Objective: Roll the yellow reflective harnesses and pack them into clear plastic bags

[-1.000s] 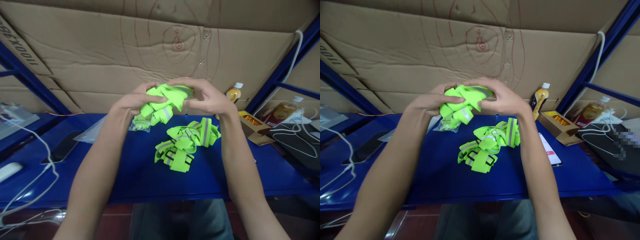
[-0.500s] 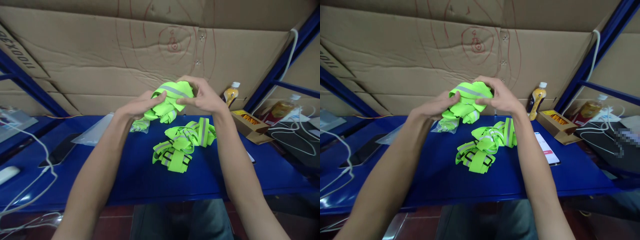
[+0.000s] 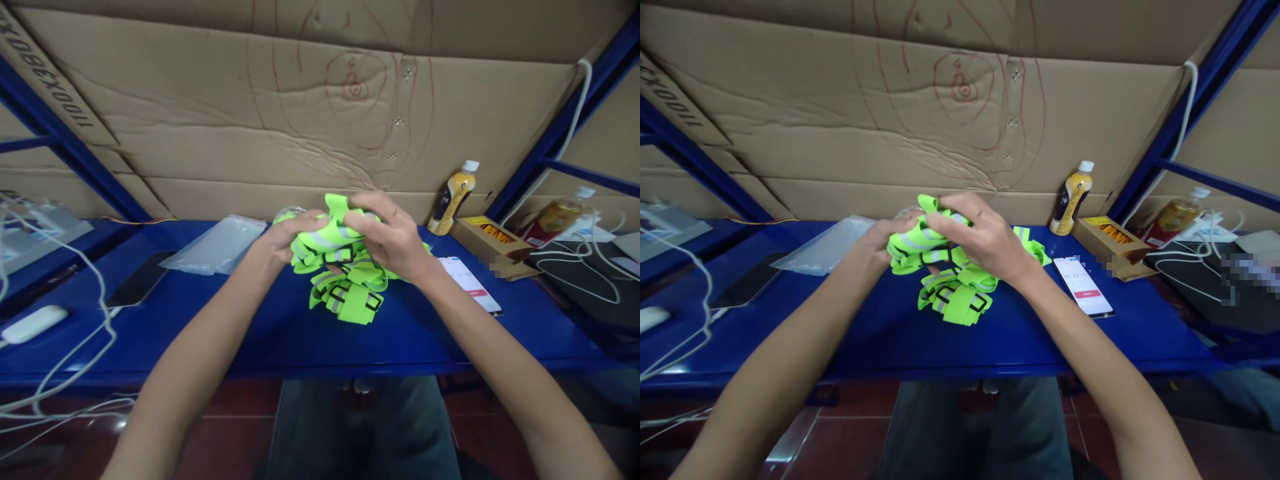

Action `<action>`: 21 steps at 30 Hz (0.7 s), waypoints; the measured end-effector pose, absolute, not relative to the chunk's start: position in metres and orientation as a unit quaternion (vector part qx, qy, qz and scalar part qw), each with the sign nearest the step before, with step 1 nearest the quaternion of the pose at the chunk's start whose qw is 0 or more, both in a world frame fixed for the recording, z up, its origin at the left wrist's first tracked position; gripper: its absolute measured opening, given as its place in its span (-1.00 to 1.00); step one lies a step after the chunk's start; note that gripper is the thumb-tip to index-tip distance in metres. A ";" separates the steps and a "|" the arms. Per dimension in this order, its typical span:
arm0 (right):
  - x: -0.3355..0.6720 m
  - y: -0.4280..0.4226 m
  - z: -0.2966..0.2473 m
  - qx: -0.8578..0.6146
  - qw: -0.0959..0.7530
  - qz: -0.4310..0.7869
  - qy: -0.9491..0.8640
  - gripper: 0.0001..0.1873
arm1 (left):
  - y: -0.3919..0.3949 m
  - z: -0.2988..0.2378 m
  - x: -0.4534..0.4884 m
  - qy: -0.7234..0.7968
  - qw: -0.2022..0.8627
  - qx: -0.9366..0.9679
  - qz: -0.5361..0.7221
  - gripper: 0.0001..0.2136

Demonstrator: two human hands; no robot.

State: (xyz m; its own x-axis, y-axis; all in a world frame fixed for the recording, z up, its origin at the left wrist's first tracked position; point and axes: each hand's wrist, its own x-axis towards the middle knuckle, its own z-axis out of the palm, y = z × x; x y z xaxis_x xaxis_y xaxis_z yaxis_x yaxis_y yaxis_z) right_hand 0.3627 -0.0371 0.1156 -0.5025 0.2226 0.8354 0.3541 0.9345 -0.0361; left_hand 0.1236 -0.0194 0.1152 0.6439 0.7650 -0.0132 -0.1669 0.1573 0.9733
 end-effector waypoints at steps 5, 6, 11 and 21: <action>0.376 -0.042 0.076 -0.176 0.486 0.019 -0.856 -0.41 | -0.023 0.101 0.130 0.340 0.536 0.678 0.371 -0.46; 0.377 -0.043 0.070 -0.187 0.494 0.070 -0.846 -0.31 | -0.023 0.100 0.131 0.355 0.444 0.725 0.389 -0.52; 0.367 -0.041 0.047 -0.298 0.566 0.185 -0.746 -0.27 | -0.027 0.090 0.144 0.373 0.041 0.843 0.385 -0.78; 0.362 -0.048 0.054 -0.382 0.604 0.194 -0.672 -0.35 | -0.040 0.074 0.164 0.313 0.057 0.859 0.402 -0.71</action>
